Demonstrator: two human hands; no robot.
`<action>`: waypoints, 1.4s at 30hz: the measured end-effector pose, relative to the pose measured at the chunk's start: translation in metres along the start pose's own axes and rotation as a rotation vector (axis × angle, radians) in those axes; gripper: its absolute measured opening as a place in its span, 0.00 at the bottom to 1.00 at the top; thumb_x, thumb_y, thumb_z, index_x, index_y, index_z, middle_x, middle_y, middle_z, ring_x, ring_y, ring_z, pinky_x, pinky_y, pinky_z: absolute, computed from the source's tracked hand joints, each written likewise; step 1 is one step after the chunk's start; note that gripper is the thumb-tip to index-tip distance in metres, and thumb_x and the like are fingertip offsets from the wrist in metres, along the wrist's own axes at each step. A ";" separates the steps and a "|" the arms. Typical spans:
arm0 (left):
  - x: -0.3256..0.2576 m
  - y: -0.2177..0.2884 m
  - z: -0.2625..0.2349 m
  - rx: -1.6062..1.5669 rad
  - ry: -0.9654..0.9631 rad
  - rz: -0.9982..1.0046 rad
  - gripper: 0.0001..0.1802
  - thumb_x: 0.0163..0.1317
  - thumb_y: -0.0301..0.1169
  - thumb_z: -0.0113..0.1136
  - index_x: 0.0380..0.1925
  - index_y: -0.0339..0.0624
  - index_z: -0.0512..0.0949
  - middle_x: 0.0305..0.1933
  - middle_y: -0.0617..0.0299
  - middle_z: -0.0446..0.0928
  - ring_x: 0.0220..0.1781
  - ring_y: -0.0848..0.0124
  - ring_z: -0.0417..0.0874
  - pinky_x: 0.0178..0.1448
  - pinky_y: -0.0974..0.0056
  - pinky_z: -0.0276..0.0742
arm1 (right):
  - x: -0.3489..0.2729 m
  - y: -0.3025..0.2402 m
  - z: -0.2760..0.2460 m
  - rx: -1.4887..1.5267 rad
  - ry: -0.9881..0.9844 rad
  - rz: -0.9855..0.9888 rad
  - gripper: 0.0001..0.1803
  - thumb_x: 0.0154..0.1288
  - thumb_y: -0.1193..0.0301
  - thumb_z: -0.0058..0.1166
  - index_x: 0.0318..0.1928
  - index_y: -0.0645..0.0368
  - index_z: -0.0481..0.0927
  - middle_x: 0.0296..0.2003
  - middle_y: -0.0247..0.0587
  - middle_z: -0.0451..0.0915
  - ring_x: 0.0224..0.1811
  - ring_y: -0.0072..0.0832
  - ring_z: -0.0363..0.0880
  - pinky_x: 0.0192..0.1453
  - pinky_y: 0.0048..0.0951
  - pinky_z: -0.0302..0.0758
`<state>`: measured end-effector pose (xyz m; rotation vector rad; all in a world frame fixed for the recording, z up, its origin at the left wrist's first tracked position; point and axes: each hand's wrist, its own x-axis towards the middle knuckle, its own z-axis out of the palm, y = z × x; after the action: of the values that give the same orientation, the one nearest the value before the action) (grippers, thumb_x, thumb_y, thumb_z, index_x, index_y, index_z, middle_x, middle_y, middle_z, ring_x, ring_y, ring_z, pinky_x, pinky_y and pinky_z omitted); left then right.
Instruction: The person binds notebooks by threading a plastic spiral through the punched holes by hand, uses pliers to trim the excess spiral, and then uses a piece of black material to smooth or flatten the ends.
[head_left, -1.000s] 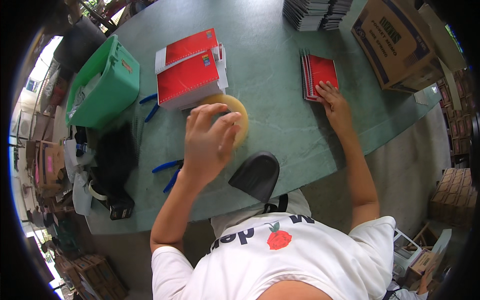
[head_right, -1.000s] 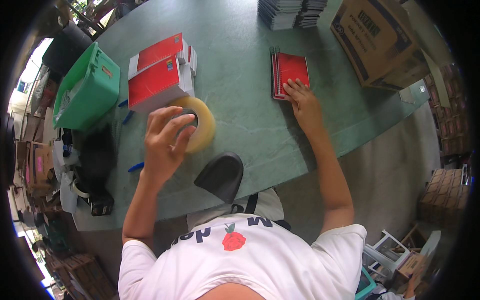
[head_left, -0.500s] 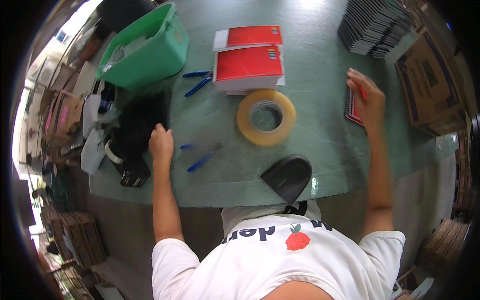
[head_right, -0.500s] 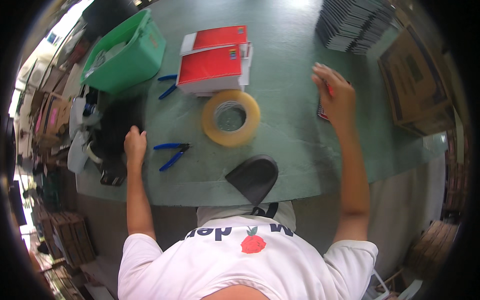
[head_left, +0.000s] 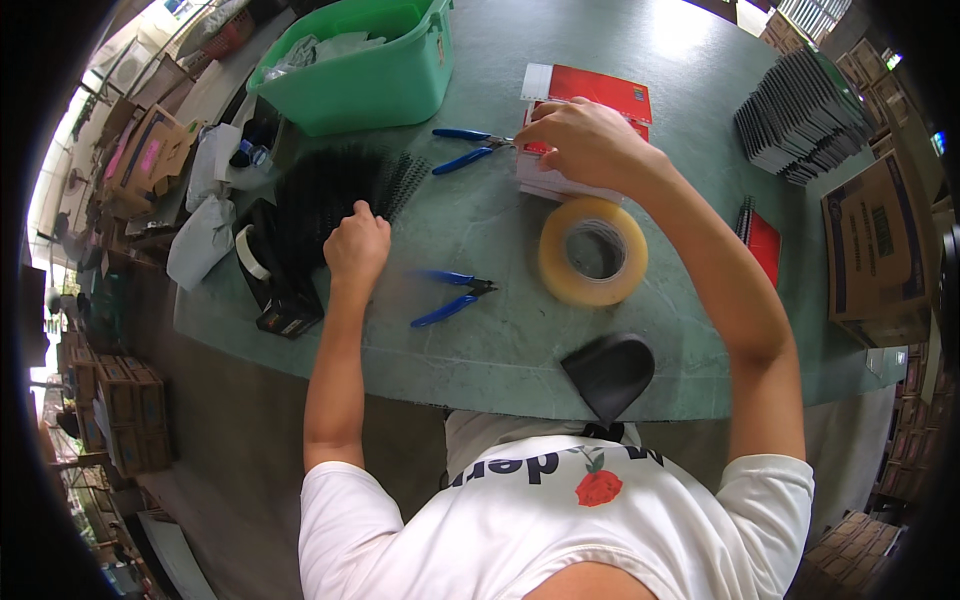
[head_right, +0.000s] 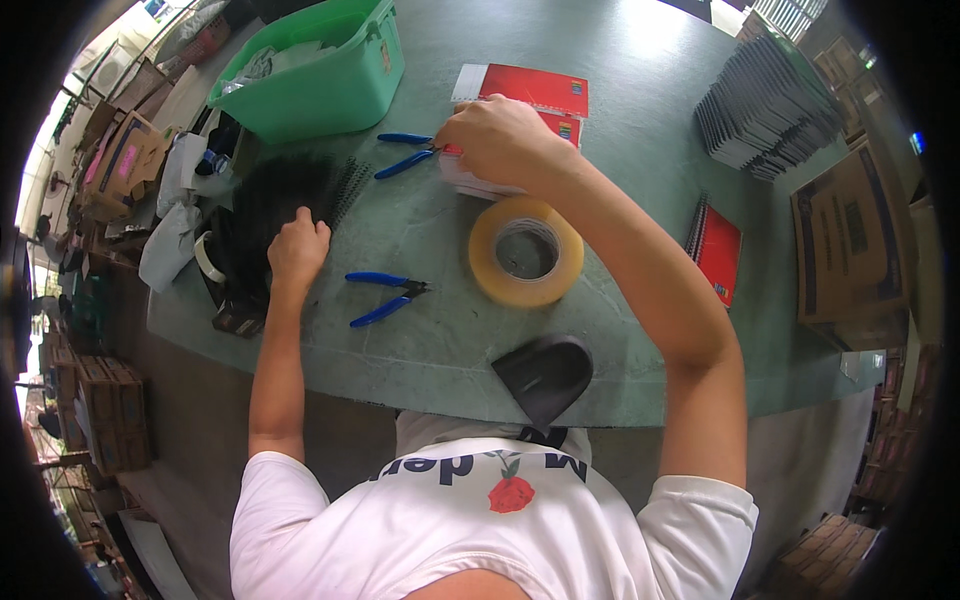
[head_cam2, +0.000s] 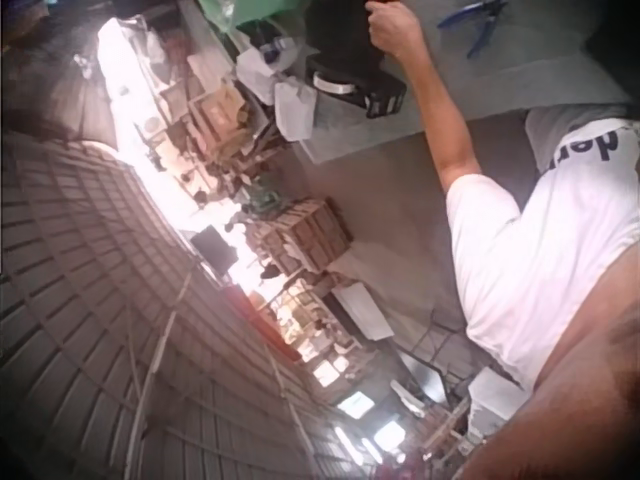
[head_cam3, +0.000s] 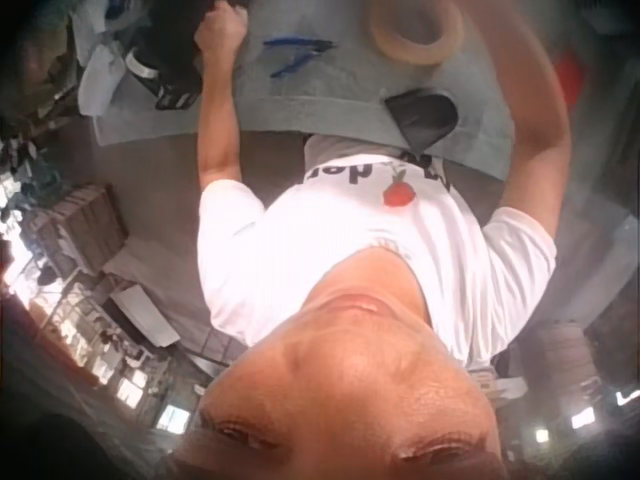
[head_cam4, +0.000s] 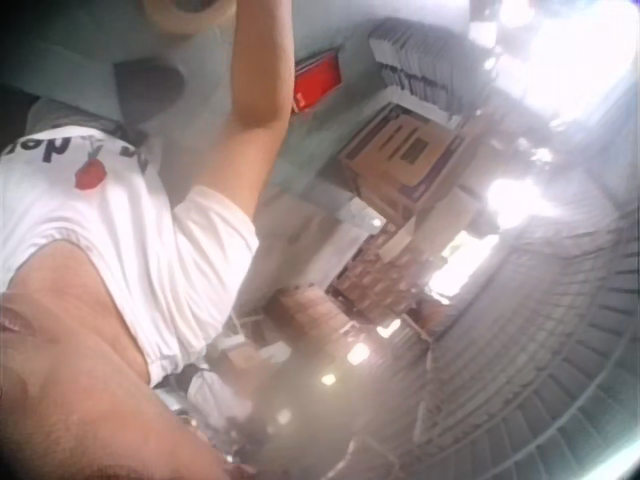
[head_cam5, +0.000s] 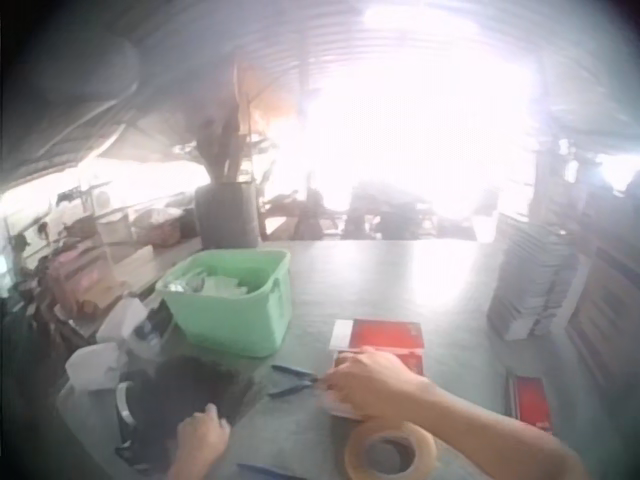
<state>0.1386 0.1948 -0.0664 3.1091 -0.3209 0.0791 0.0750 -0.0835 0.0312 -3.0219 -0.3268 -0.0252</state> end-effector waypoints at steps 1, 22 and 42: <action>-0.004 0.001 -0.008 -0.027 0.035 0.001 0.15 0.64 0.40 0.48 0.37 0.38 0.71 0.31 0.45 0.81 0.37 0.49 0.83 0.41 0.50 0.78 | -0.001 0.000 -0.002 0.008 0.001 -0.013 0.20 0.52 0.68 0.63 0.49 0.46 0.81 0.48 0.35 0.78 0.49 0.35 0.78 0.49 0.37 0.78; 0.002 -0.025 -0.046 -1.746 0.379 0.061 0.07 0.60 0.30 0.62 0.33 0.42 0.75 0.24 0.65 0.75 0.20 0.81 0.71 0.21 0.76 0.66 | 0.002 0.013 -0.005 0.134 0.052 -0.084 0.18 0.50 0.72 0.65 0.44 0.51 0.77 0.50 0.40 0.75 0.46 0.36 0.79 0.49 0.34 0.77; -0.007 -0.001 -0.011 -2.676 -0.273 -0.130 0.15 0.65 0.39 0.54 0.41 0.38 0.76 0.26 0.63 0.74 0.29 0.77 0.72 0.29 0.74 0.66 | -0.094 0.004 -0.043 0.394 0.716 0.116 0.09 0.58 0.79 0.50 0.39 0.56 0.77 0.31 0.44 0.80 0.31 0.37 0.80 0.32 0.31 0.76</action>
<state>0.1314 0.1978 -0.0554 0.4494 -0.0023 -0.3905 -0.0161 -0.1114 0.0707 -2.4279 -0.0706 -0.8864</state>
